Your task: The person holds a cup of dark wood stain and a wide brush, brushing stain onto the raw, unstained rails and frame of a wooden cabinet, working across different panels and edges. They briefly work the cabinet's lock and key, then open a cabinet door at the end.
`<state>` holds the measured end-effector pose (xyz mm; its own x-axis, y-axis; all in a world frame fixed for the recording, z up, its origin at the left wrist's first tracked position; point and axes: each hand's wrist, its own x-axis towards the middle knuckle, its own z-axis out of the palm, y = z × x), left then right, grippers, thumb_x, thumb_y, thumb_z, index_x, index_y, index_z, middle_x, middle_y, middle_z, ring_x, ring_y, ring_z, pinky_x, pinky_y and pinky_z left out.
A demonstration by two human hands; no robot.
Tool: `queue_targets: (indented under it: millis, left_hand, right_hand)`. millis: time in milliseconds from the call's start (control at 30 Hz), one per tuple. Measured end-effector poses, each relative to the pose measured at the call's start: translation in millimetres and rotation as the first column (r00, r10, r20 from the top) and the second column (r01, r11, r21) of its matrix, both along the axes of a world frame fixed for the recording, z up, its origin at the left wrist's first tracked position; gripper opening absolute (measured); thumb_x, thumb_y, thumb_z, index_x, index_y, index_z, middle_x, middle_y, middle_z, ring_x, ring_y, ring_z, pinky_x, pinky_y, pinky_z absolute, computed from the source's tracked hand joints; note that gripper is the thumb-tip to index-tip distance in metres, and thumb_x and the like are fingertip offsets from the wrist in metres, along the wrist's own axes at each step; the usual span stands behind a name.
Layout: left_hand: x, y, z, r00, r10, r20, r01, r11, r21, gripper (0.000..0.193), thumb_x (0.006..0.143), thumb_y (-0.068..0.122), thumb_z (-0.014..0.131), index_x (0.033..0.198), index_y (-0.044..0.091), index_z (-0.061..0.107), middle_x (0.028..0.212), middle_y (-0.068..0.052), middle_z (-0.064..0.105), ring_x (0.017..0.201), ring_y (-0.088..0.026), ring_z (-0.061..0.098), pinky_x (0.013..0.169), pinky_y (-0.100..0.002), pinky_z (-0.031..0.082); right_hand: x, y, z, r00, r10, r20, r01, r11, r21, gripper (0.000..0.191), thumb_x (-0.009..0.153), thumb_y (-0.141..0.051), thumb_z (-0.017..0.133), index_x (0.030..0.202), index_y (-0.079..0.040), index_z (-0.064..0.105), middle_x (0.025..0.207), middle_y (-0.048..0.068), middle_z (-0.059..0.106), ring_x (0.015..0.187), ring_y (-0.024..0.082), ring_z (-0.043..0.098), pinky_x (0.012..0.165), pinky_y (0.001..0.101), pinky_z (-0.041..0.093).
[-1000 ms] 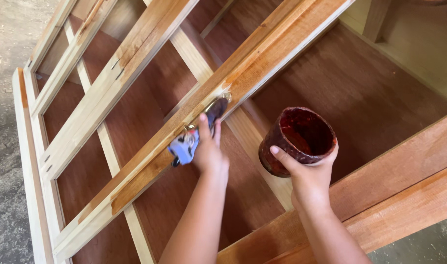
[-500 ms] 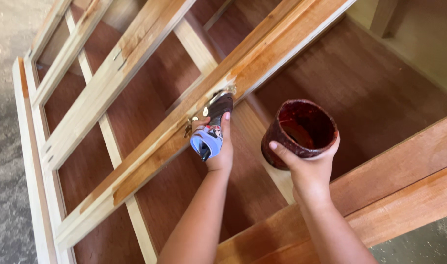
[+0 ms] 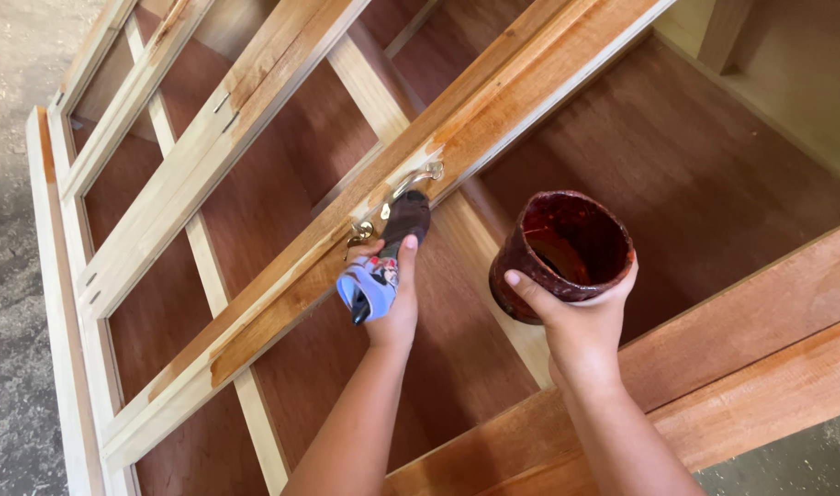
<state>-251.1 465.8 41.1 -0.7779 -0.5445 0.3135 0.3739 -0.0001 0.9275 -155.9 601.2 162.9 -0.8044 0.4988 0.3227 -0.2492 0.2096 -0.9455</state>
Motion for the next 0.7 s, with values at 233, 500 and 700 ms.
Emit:
queue_targets:
  millis: [233,500,700]
  left_hand:
    - [-8.7,22.4,18.4,0.995,-0.094,0.036,0.092,0.994,0.057,0.045,0.087,0.034,0.084,0.105,0.001,0.058,0.101,-0.014,0.068,0.090,-0.019,0.065,0.083,-0.034,0.054]
    - [-26.5,28.7,39.7,0.956,-0.294,-0.025,0.269,0.834,0.482,0.048,0.085,0.030,0.082,0.108,0.002,0.051,0.094,-0.015,0.068,0.075,-0.018,0.070,0.066,-0.030,0.059]
    - [-28.0,7.9,33.7,0.951,-0.309,0.010,0.201,0.642,0.740,0.040,0.083,0.025,0.078,0.113,0.008,0.059,0.100,-0.007,0.072,0.073,-0.020,0.073,0.070,-0.034,0.066]
  right_hand:
    - [1.6,0.0,-3.3,1.000,-0.007,-0.001,0.007,0.998,0.055,0.108,0.064,0.005,0.090,0.150,-0.007,0.026,0.145,0.011,0.049,0.136,0.023,0.052,0.113,0.0379,0.049]
    - [2.8,-1.2,-3.7,1.000,-0.016,0.001,0.016,0.999,0.035,0.108,0.063,0.004,0.090,0.149,-0.007,0.026,0.143,0.010,0.051,0.134,0.023,0.053,0.112,0.0377,0.049]
    - [0.9,1.0,-1.8,1.000,-0.027,0.010,0.026,0.999,0.026,0.109,0.062,0.003,0.090,0.150,-0.007,0.026,0.144,0.010,0.051,0.135,0.023,0.053,0.112,0.0379,0.049]
